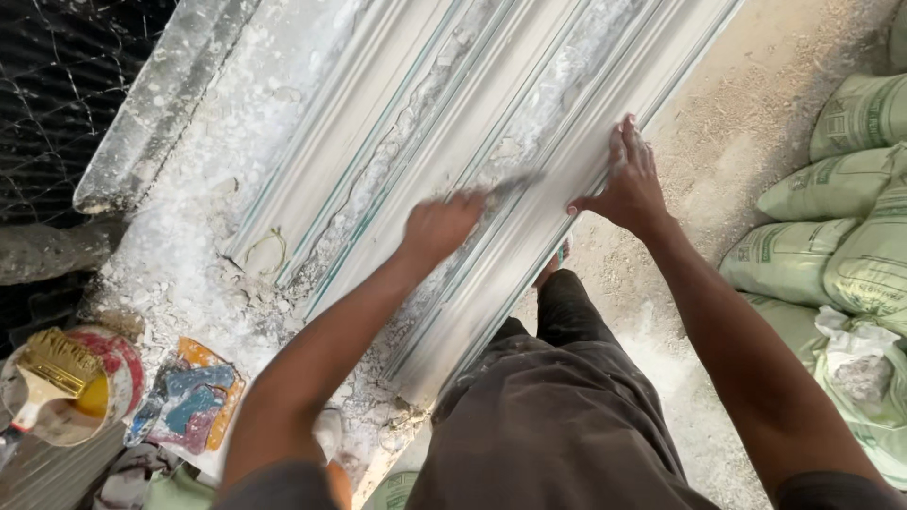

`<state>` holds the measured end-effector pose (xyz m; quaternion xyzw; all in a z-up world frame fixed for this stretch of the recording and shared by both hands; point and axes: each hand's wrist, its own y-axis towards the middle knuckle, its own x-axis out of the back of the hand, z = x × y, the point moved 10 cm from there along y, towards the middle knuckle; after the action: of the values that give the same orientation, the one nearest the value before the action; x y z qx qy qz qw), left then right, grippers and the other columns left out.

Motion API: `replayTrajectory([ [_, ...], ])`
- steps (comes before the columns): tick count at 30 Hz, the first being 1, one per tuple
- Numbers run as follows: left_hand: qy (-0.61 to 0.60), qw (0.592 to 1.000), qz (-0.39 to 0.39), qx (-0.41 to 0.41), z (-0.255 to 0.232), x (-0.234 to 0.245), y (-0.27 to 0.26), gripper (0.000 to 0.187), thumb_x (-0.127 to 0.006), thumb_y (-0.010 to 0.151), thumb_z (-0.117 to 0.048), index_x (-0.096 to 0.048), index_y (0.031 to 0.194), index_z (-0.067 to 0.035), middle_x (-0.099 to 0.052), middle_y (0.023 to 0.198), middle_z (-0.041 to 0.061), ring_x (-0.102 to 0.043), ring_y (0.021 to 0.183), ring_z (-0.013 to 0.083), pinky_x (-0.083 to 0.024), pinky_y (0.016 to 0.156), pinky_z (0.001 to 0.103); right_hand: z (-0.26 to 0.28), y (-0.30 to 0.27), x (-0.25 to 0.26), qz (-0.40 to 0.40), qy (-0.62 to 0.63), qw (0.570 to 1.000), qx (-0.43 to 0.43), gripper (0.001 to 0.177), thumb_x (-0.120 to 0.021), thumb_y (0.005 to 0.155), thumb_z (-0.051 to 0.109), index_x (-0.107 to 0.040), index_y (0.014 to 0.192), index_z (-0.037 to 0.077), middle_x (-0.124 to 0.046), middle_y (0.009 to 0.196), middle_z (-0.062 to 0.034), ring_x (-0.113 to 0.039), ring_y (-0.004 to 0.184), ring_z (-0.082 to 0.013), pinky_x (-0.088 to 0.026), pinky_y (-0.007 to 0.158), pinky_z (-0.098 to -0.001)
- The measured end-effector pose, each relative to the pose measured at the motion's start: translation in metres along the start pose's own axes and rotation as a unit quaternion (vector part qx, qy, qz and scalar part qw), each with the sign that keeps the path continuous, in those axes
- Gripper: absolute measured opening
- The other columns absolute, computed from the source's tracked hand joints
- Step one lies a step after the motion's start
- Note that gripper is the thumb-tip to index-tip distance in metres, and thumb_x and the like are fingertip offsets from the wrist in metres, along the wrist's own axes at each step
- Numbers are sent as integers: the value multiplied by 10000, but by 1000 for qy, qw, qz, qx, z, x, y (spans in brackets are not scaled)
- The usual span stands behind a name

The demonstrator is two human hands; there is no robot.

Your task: The person uses a scraper to remove dried white residue from stacked white moulding strips. They repeatedly scrape along the grooves and edges, then wipe the surface with their hand to clear debris.

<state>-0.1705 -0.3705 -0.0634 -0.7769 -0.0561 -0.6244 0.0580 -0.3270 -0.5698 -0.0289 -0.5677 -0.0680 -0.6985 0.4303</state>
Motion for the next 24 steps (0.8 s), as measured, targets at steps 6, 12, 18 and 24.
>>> replayTrajectory([
  [6,99,985,-137,-43,-14,23,85,205,-540,1001,-348,-636,1023,-168,-624,787,-9,-708,536,217,-568,491,392,-14,4,-3,-20,4,1000,2,1458,-874,577,684,-184,1645,-29,-77,1716,-285,-105,1583,-462,-107,1288,-592],
  [12,105,994,30,-11,-11,37,18,320,-555,1013,-355,-649,1179,-98,-636,854,62,-716,620,285,-590,527,449,-23,12,-12,-82,-17,993,82,1549,-612,514,933,-206,1612,-82,-142,1692,-330,-167,1572,-471,-151,1284,-607],
  [18,52,997,36,48,-20,-16,280,373,-483,1054,-449,-636,1076,-110,-653,855,37,-749,693,327,-602,625,524,-36,13,-25,-174,-47,966,185,1491,-564,550,978,-372,1496,-159,-400,1494,-425,-403,1412,-577,-315,1166,-680],
  [24,39,999,9,20,-55,-2,435,330,-531,1044,-380,-596,1126,-67,-659,864,75,-749,677,362,-591,604,545,-113,69,5,-31,-6,961,274,989,-628,835,721,-419,1565,86,-440,1524,-282,-317,1497,-511,-300,1157,-674],
])
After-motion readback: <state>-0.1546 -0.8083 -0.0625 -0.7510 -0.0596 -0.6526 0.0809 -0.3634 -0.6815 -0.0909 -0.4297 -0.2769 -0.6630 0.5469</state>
